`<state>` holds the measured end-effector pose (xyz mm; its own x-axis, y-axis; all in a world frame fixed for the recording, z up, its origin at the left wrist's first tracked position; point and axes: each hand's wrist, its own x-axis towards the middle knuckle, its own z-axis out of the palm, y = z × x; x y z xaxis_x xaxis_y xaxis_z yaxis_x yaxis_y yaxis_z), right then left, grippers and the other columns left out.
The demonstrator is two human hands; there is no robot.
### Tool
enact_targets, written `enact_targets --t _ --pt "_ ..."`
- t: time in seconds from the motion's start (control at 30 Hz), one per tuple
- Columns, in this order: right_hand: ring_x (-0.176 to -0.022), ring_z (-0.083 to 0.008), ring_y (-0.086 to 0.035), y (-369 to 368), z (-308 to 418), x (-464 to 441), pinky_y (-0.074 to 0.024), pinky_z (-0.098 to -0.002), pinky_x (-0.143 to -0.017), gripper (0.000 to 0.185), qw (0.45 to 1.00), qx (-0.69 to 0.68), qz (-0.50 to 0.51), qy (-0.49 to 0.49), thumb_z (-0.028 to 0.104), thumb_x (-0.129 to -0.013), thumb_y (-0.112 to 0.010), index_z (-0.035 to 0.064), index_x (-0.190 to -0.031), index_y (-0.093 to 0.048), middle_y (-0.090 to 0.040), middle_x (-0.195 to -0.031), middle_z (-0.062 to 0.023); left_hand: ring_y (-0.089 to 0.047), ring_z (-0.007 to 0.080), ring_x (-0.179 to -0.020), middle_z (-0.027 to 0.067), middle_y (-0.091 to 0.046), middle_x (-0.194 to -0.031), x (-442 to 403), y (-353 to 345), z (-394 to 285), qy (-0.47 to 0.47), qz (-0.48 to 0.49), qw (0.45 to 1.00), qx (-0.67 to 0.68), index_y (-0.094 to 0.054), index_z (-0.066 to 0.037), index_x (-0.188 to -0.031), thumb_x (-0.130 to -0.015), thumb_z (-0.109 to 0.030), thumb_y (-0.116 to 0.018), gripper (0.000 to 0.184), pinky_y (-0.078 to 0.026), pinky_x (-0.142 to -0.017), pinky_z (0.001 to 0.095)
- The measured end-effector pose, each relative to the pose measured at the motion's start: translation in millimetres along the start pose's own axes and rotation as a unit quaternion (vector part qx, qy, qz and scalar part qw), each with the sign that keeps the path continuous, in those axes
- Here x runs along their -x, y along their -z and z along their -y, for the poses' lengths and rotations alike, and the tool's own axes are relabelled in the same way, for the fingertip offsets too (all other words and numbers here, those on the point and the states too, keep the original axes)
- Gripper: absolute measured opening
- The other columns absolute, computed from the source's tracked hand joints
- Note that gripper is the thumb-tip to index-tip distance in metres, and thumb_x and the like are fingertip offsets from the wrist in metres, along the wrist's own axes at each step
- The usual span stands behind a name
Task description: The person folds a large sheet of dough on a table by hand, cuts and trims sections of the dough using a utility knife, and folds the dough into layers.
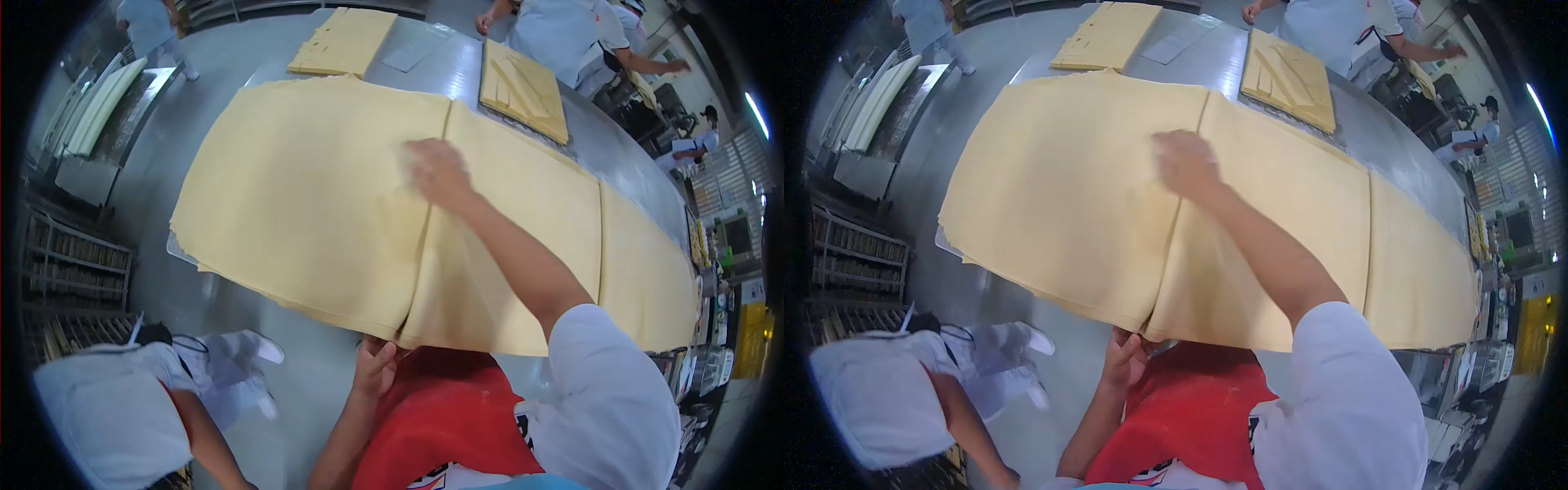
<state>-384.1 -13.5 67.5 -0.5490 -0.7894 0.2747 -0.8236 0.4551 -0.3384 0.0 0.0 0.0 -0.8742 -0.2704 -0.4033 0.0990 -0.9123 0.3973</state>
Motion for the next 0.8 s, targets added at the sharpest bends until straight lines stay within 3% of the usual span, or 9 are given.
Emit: enact_targets --t 0.1,0.17,0.2,0.3,0.4,0.53,0.6,0.7,0.8 --pt "-0.131 -0.0389 -0.051 23 -64 18 -0.0388 -0.0481 -0.112 0.048 0.982 0.037 -0.040 -0.182 0.032 -0.094 -0.057 0.0098 -0.137 -0.056 -0.058 -0.137 -0.0188 -0.058 0.0266 -0.127 0.0093 -0.054 -0.142 4 10 -16 -0.042 0.052 0.995 -0.073 -0.039 -0.015 -0.150 -0.085 -0.019 -0.083 0.078 -0.051 -0.101 0.0445" --pt "-0.139 -0.0364 -0.044 24 -153 53 -0.0337 -0.0520 -0.116 0.051 0.966 0.096 -0.017 -0.238 0.034 -0.097 -0.051 0.0104 -0.142 -0.052 -0.054 -0.145 -0.0148 -0.060 0.0244 -0.122 0.0095 -0.059 -0.134 9 8 18 0.017 0.010 0.988 -0.150 -0.045 -0.009 -0.144 -0.084 -0.015 -0.082 0.071 -0.051 -0.100 0.0407" --pt "-0.139 -0.0364 -0.044 38 -174 62 -0.0337 -0.0520 -0.116 0.051 0.967 0.100 -0.016 -0.234 0.034 -0.097 -0.051 0.0104 -0.142 -0.052 -0.054 -0.145 -0.0148 -0.061 0.0221 -0.114 0.0063 -0.063 -0.122 11 -2 36 0.033 0.014 0.991 -0.128 -0.051 -0.005 -0.134 -0.087 -0.007 -0.078 0.054 -0.052 -0.097 0.0372" --pt "-0.148 -0.0356 -0.033 48 -217 73 -0.0264 -0.0568 -0.119 0.064 0.939 0.157 0.005 -0.305 0.047 -0.099 -0.047 0.0081 -0.150 -0.044 -0.042 -0.157 -0.0145 -0.062 0.0212 -0.113 0.0066 -0.064 -0.119 8 -17 80 -0.007 0.004 0.994 -0.106 -0.054 -0.006 -0.130 -0.089 -0.007 -0.075 0.045 -0.052 -0.097 0.0355" --pt "-0.152 -0.0339 -0.026 61 -249 65 -0.0207 -0.0608 -0.120 0.075 0.949 0.136 0.043 -0.283 0.057 -0.098 -0.047 0.0077 -0.154 -0.038 -0.031 -0.164 -0.0123 -0.064 0.0180 -0.107 0.0073 -0.065 -0.117 5 -75 114 -0.062 -0.136 0.981 -0.127 -0.055 -0.003 -0.126 -0.096 -0.008 -0.068 0.034 -0.053 -0.089 0.0316" --pt "-0.144 -0.0351 -0.040 90 -253 57 -0.0281 -0.0643 -0.115 0.074 0.948 0.160 0.091 -0.260 0.061 -0.093 -0.054 0.0077 -0.145 -0.051 -0.047 -0.153 -0.0148 -0.063 0.0248 -0.114 0.0121 -0.063 -0.124 -8 -115 137 -0.182 -0.276 0.922 -0.204 -0.051 -0.002 -0.132 -0.101 -0.011 -0.060 0.034 -0.053 -0.094 0.0400" --pt "-0.136 -0.0351 -0.050 94 -260 53 -0.0339 -0.0628 -0.111 0.073 0.951 0.191 0.075 -0.231 0.062 -0.089 -0.059 0.0082 -0.139 -0.057 -0.057 -0.143 -0.0175 -0.063 0.0248 -0.114 0.0132 -0.062 -0.126 -11 -139 143 -0.238 -0.254 0.914 -0.207 -0.050 0.000 -0.131 -0.101 -0.009 -0.057 0.033 -0.054 -0.093 0.0411" --pt "-0.123 -0.0317 -0.063 94 -302 39 -0.0458 -0.0508 -0.102 0.072 0.973 0.101 0.056 -0.198 0.063 -0.079 -0.068 0.0085 -0.127 -0.066 -0.067 -0.128 -0.0191 -0.062 0.0253 -0.118 0.0133 -0.061 -0.129 -12 -164 164 -0.213 -0.320 0.914 -0.129 -0.049 0.002 -0.131 -0.099 -0.009 -0.059 0.035 -0.054 -0.095 0.0434" --pt "-0.114 -0.0329 -0.067 109 -308 23 -0.0500 -0.0462 -0.094 0.068 0.970 0.099 0.176 -0.137 0.058 -0.083 -0.069 0.0039 -0.125 -0.065 -0.072 -0.118 -0.0170 -0.061 0.0257 -0.120 0.0135 -0.061 -0.130 -13 -160 181 -0.181 -0.304 0.934 -0.055 -0.049 0.003 -0.131 -0.099 -0.009 -0.059 0.036 -0.053 -0.096 0.0446"
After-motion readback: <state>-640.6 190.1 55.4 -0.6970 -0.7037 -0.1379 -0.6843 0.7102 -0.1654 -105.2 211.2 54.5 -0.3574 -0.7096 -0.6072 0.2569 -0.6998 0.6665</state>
